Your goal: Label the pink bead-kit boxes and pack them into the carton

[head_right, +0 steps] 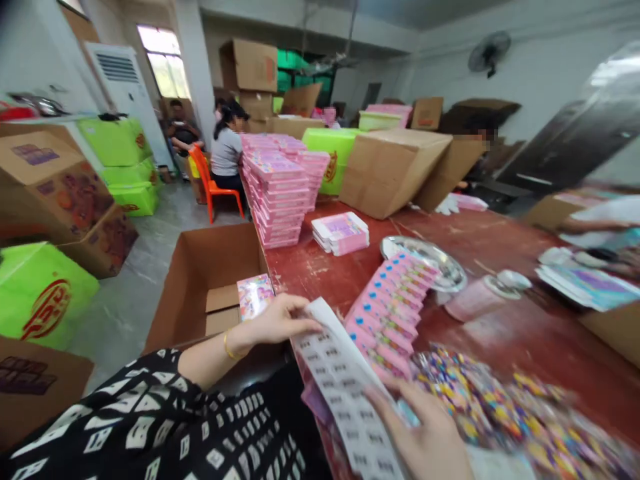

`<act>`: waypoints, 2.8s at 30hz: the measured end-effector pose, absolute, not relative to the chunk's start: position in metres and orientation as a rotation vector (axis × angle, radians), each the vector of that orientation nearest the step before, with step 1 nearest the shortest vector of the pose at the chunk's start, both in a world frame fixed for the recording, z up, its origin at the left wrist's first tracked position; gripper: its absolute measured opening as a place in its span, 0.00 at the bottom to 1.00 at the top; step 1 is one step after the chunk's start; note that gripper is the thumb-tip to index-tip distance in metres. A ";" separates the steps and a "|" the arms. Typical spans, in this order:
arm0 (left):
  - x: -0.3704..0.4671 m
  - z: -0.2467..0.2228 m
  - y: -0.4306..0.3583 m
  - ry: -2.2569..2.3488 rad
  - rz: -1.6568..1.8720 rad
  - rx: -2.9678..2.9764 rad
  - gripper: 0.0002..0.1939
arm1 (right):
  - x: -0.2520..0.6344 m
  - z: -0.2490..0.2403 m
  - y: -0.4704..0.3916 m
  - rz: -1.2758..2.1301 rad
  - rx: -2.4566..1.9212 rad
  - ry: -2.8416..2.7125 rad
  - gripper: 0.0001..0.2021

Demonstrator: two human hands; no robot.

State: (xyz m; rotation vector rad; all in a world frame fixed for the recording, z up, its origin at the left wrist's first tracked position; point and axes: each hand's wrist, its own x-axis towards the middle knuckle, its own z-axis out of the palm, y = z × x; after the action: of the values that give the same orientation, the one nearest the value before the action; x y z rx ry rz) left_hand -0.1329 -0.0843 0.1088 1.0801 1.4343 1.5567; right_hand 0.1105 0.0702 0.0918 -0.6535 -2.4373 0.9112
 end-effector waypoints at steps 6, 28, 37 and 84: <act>-0.134 0.103 -0.076 1.384 1.471 1.057 0.21 | 0.106 0.110 0.049 1.152 -0.787 -2.442 0.15; -0.151 0.081 -0.066 1.713 2.006 0.966 0.21 | 0.119 0.091 0.052 1.664 -0.920 -1.432 0.32; -0.171 0.099 -0.067 1.758 1.625 1.188 0.15 | 0.134 0.078 0.067 1.098 -1.043 -1.628 0.19; -0.131 0.047 0.057 1.007 2.200 0.088 0.16 | 0.045 0.098 0.148 0.966 -0.512 -1.744 0.04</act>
State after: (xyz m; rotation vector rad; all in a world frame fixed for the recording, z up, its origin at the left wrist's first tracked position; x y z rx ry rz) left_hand -0.1313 0.0568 0.0472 0.0882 1.0071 2.2002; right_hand 0.0454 0.1479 0.0982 -0.5119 -1.7436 0.9661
